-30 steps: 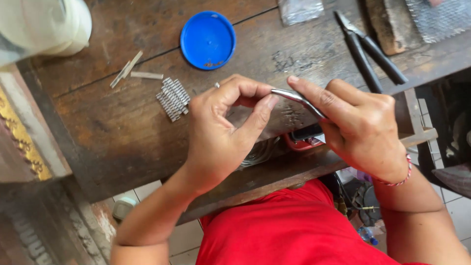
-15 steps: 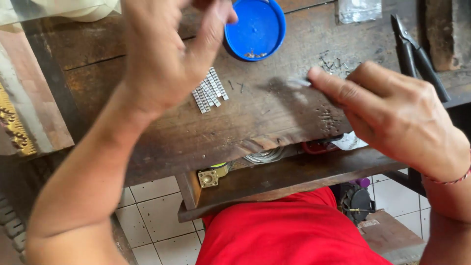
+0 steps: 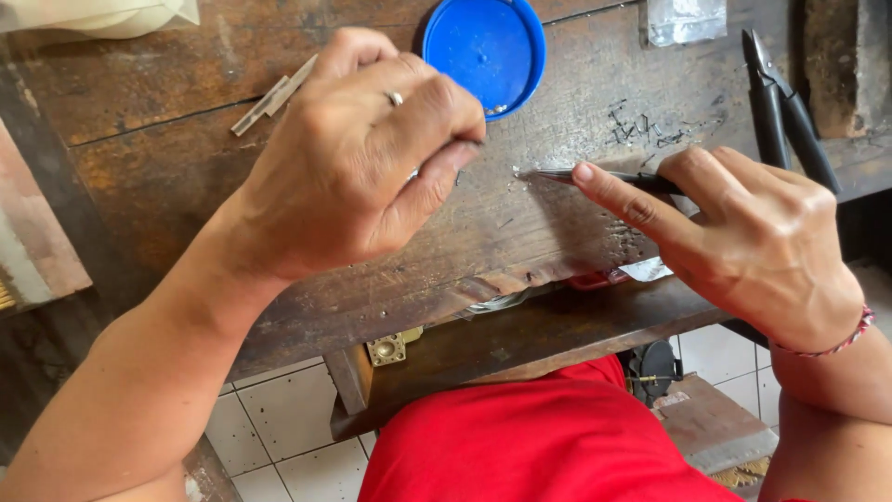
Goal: Using pliers to peel a protective or transfer layer from small decorative metal strips on a workbench.
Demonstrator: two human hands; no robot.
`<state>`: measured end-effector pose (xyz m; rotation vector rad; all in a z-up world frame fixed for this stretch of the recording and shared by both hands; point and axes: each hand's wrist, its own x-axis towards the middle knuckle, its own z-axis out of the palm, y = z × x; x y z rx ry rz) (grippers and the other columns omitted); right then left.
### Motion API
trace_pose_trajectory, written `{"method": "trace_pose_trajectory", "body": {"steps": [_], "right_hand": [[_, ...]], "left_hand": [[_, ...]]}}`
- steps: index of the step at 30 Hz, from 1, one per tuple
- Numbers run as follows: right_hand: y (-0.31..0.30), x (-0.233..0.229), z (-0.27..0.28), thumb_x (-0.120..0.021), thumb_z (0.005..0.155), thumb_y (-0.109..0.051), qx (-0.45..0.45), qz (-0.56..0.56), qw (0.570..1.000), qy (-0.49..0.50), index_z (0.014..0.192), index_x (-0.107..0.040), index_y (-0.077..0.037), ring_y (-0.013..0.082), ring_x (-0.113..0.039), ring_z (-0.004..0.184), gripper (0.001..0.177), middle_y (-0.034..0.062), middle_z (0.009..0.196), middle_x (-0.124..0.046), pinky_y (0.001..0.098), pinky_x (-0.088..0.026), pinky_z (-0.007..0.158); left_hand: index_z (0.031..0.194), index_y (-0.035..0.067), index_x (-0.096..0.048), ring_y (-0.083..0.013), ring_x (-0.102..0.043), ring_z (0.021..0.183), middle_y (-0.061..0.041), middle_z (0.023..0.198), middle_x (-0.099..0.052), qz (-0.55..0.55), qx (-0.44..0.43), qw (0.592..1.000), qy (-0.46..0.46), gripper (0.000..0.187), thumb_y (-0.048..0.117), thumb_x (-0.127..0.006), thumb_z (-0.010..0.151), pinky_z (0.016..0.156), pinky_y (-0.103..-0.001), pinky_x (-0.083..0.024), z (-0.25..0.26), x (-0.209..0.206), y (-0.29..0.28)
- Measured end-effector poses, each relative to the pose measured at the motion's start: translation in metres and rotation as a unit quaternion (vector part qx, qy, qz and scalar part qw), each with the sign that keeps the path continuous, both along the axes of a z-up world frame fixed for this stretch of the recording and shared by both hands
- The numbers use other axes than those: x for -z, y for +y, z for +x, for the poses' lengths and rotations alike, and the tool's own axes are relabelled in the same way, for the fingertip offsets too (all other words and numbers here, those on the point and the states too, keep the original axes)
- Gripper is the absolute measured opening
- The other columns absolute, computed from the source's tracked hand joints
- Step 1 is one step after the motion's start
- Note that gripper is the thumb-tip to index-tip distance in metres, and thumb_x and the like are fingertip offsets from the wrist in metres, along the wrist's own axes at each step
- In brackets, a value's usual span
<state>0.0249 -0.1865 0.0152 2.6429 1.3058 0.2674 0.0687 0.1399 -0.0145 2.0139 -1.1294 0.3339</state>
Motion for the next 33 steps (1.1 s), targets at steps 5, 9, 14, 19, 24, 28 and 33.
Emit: {"method": "trace_pose_trajectory", "body": {"steps": [5, 9, 14, 19, 24, 28, 33], "right_hand": [[-0.002, 0.008, 0.000, -0.061, 0.114, 0.003, -0.018, -0.030, 0.997, -0.074, 0.158, -0.063, -0.035, 0.0159, -0.042, 0.064, 0.058, -0.0013, 0.087, -0.053, 0.0280, -0.039, 0.056], [0.000, 0.013, -0.006, -0.056, 0.112, 0.002, -0.018, -0.060, 0.992, -0.113, 0.162, -0.056, -0.034, 0.0157, -0.042, 0.065, 0.062, -0.0014, 0.089, -0.052, 0.0269, -0.035, 0.057], [0.001, 0.018, -0.007, -0.063, 0.115, -0.004, -0.029, -0.057, 0.986, -0.155, 0.162, -0.054, -0.034, 0.0161, -0.040, 0.064, 0.057, -0.0016, 0.087, -0.051, 0.0283, -0.029, 0.059], [0.001, 0.023, -0.006, -0.065, 0.115, -0.009, -0.036, -0.055, 0.980, -0.189, 0.161, -0.054, -0.035, 0.0153, -0.042, 0.065, 0.054, -0.0028, 0.090, -0.053, 0.0277, -0.028, 0.059], [0.000, 0.031, -0.006, -0.072, 0.118, -0.015, -0.041, -0.036, 0.979, -0.196, 0.160, -0.056, -0.033, 0.0146, -0.037, 0.062, 0.049, -0.0041, 0.082, -0.048, 0.0277, -0.027, 0.056], [-0.001, 0.030, -0.005, -0.055, 0.112, -0.002, -0.017, 0.036, 0.993, -0.111, 0.153, -0.066, -0.029, 0.0146, -0.037, 0.060, 0.050, -0.0027, 0.083, -0.051, 0.0273, -0.031, 0.053], [0.001, 0.023, -0.004, -0.070, 0.113, 0.010, 0.041, 0.232, 0.967, 0.098, 0.140, -0.076, -0.008, 0.0222, -0.049, 0.064, 0.033, 0.0072, 0.090, -0.060, 0.0336, -0.038, 0.058]], "left_hand": [[0.106, 0.003, -0.059, -0.0259, -0.069, 0.095, -0.003, 0.081, -0.068, 0.071, 0.008, 0.995, -0.071, 0.019, -0.004, -0.077, 0.103, 0.086, -0.040, -0.038, -0.004, 0.013, -0.012], [0.105, 0.005, -0.058, -0.0240, -0.068, 0.095, -0.003, 0.079, -0.066, 0.077, 0.006, 0.995, -0.063, 0.021, -0.006, -0.076, 0.101, 0.084, -0.039, -0.037, -0.006, 0.018, -0.018], [0.107, 0.007, -0.062, -0.0243, -0.067, 0.097, -0.001, 0.075, -0.064, 0.086, 0.007, 0.994, -0.063, 0.017, -0.003, -0.074, 0.100, 0.085, -0.039, -0.038, -0.007, 0.021, -0.023], [0.106, 0.009, -0.059, -0.0236, -0.065, 0.097, 0.001, 0.075, -0.060, 0.102, 0.000, 0.992, -0.072, 0.016, 0.001, -0.073, 0.104, 0.082, -0.039, -0.039, -0.008, 0.023, -0.028], [0.108, 0.008, -0.059, -0.0229, -0.064, 0.096, 0.001, 0.069, -0.058, 0.110, -0.017, 0.992, -0.064, 0.022, 0.003, -0.079, 0.101, 0.083, -0.039, -0.040, -0.010, 0.023, -0.031], [0.110, 0.004, -0.062, -0.0246, -0.062, 0.092, -0.005, 0.095, -0.064, 0.055, -0.023, 0.998, -0.003, 0.009, 0.002, -0.069, 0.105, 0.083, -0.043, -0.040, -0.011, 0.014, -0.030], [0.113, -0.007, -0.062, -0.0320, -0.064, 0.093, -0.017, 0.106, -0.069, -0.092, -0.032, 0.989, 0.109, 0.005, -0.006, -0.060, 0.108, 0.087, -0.042, -0.052, -0.020, -0.006, -0.035]]}}
